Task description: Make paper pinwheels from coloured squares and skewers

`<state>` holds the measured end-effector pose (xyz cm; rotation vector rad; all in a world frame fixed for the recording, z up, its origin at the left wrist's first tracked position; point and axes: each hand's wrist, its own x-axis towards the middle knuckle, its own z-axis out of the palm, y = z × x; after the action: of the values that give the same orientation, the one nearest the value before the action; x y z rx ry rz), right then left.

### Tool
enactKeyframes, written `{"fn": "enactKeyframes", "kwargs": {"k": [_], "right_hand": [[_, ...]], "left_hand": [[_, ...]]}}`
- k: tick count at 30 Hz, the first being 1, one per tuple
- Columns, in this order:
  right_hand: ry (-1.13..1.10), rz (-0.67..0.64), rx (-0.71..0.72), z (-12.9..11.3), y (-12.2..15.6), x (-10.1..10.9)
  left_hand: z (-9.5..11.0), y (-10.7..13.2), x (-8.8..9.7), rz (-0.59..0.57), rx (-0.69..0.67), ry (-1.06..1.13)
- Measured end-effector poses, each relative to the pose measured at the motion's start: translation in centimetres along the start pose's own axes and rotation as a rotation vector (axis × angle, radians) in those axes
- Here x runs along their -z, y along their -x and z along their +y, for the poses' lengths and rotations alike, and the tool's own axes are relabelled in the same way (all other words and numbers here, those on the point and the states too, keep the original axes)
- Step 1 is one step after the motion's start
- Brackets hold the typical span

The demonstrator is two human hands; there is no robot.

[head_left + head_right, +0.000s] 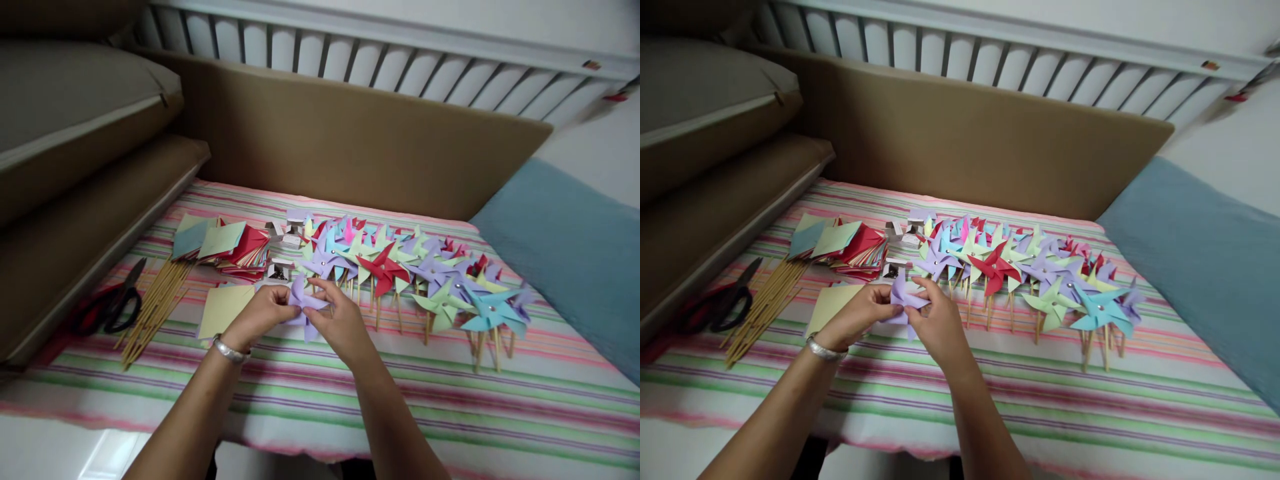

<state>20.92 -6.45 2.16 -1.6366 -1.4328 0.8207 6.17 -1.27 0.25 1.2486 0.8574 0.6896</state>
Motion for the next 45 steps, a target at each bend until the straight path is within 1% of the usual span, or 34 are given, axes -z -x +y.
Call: {"fn": "enactKeyframes", "kwargs": {"k": [4,6,9,12,15,18,21,25,27,29,31,32,34,36,37,38,40,42,45], "right_hand": [[-0.012,-0.068,-0.057,0.2,0.0,0.5],[0.029,-0.092,-0.059,0.2,0.0,0.9],[0.123,-0.110,-0.035,-0.3,0.4,1.6],[0.145,-0.155,0.027,-0.8,1.1,1.8],[0.120,-0.191,0.059,-1.0,1.9,1.4],[0.040,-0.186,0.035,-0.9,2.6,0.7],[-0.030,-0.146,0.020,-1.0,3.2,0.0],[-0.051,-0.131,0.017,-1.6,3.3,-0.8],[-0.015,-0.144,0.037,-2.0,2.6,-1.4],[0.125,-0.140,0.055,-2.3,1.3,-2.0],[0.322,-0.115,0.045,-2.3,-0.6,-2.9],[0.389,-0.106,0.036,-2.3,-1.6,-3.4],[0.514,-0.102,0.017,-2.0,-3.8,-4.7],[0.656,-0.108,-0.011,-1.7,-5.8,-6.2],[0.726,-0.117,-0.029,-1.6,-6.6,-6.9],[0.791,-0.129,-0.048,-1.5,-7.4,-7.7],[0.903,-0.161,-0.085,-1.4,-8.8,-8.9],[0.991,-0.193,-0.128,-1.5,-9.8,-9.7],[1.076,-0.230,-0.184,-1.9,-10.9,-10.3]], "left_hand": [[0.2,0.3,-0.4,-0.005,-0.010,-0.083],[0.1,0.4,-0.6,-0.020,-0.014,-0.114],[-0.2,0.5,-0.9,-0.067,-0.046,-0.146],[-0.5,0.9,-1.3,-0.086,-0.072,-0.181],[-0.5,1.6,-1.4,-0.076,-0.084,-0.224],[-0.5,2.3,-1.1,-0.080,-0.102,-0.236],[-0.8,2.8,-0.6,-0.093,-0.100,-0.184],[-0.8,3.2,0.4,-0.120,-0.087,-0.091],[-0.4,3.5,1.3,-0.079,-0.097,-0.058],[0.1,3.8,2.9,0.014,-0.099,-0.029],[0.6,4.2,5.0,0.141,-0.085,0.022],[0.7,4.3,6.2,0.214,-0.082,0.068],[0.9,4.6,8.5,0.323,-0.066,0.176],[0.9,4.9,10.3,0.413,-0.059,0.276],[0.9,5.0,10.9,0.448,-0.055,0.317],[1.0,5.2,11.3,0.472,-0.052,0.350],[1.1,5.4,11.6,0.482,-0.049,0.394],[1.2,5.7,11.6,0.459,-0.055,0.423],[1.4,6.0,11.6,0.423,-0.061,0.432]]}}
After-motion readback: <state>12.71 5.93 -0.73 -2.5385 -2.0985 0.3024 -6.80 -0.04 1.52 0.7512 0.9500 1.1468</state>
